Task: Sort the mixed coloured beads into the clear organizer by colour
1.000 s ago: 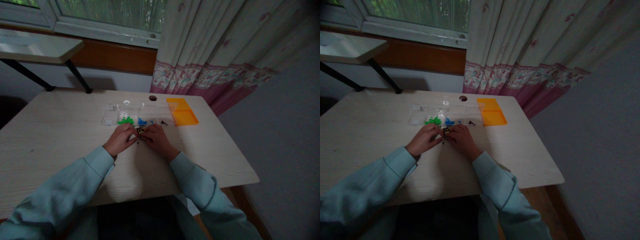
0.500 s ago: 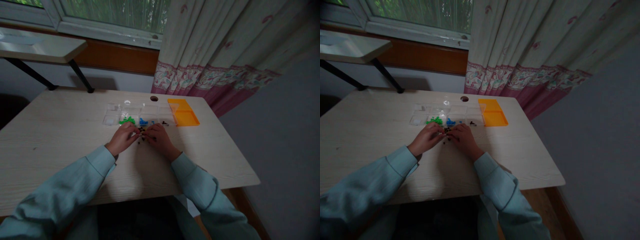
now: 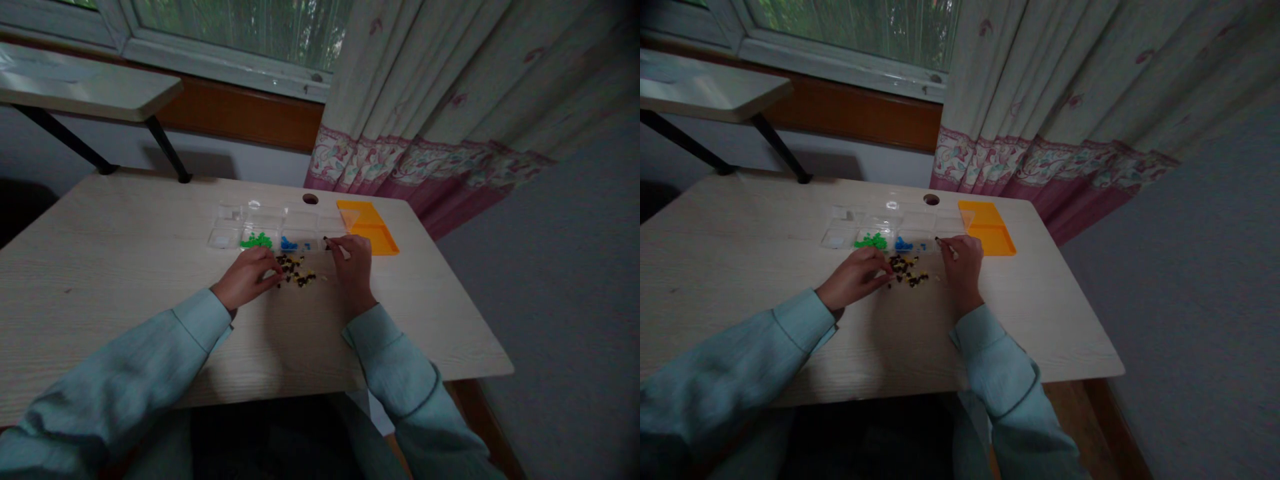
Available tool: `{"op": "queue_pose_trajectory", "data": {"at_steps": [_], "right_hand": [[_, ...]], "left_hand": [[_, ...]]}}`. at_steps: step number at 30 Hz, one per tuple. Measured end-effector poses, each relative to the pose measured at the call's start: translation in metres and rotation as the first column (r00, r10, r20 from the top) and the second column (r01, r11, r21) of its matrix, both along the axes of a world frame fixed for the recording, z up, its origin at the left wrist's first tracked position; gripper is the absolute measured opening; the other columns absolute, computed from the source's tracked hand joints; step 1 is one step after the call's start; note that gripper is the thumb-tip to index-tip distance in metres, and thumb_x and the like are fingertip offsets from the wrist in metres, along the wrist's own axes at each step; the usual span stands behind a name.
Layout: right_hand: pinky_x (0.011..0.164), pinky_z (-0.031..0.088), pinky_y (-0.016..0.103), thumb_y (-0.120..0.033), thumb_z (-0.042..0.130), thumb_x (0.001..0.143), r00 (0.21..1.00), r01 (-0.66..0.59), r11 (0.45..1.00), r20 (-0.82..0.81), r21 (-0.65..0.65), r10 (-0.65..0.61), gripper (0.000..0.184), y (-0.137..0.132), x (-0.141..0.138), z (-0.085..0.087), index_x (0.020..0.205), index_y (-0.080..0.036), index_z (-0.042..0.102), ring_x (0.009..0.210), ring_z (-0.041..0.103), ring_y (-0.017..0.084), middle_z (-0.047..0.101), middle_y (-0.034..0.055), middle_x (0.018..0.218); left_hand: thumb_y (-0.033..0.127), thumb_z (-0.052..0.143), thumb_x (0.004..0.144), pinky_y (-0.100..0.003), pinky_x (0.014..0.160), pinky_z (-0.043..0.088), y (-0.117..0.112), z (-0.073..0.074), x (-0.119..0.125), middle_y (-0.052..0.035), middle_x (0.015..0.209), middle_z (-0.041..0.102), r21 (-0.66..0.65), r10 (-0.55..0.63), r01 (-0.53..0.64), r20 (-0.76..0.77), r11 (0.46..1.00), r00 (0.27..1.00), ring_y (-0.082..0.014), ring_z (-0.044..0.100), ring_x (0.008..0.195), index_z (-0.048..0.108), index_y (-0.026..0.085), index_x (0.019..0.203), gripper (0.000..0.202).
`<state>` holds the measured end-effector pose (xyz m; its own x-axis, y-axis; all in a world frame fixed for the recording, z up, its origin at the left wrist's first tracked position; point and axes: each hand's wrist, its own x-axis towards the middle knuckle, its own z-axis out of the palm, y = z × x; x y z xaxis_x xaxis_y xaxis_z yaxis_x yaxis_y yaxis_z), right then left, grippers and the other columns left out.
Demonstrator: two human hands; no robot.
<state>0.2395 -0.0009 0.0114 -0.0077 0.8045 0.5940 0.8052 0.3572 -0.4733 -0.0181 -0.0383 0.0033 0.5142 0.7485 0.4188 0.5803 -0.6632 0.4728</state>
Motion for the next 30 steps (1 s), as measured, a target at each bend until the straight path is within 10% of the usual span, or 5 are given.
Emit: {"op": "queue_pose_trajectory", "data": {"at_steps": [30], "right_hand": [[0.08,0.037,0.039,-0.035,0.049,0.094,0.979,0.105,0.994,0.18,-0.038,-0.096,0.028,0.009,0.011,-0.014,0.094,-0.022,0.074,0.09,0.051,0.024,0.067,0.0081,0.092]], "left_hand": [[0.038,0.058,0.09,-0.032,0.075,0.044,-0.001,-0.002,0.001,-0.0035,0.079,0.061,-0.03,0.043,-0.044,-0.025,0.999,0.999,-0.0183,0.055,0.081,0.062,0.018,0.082,0.022]]}}
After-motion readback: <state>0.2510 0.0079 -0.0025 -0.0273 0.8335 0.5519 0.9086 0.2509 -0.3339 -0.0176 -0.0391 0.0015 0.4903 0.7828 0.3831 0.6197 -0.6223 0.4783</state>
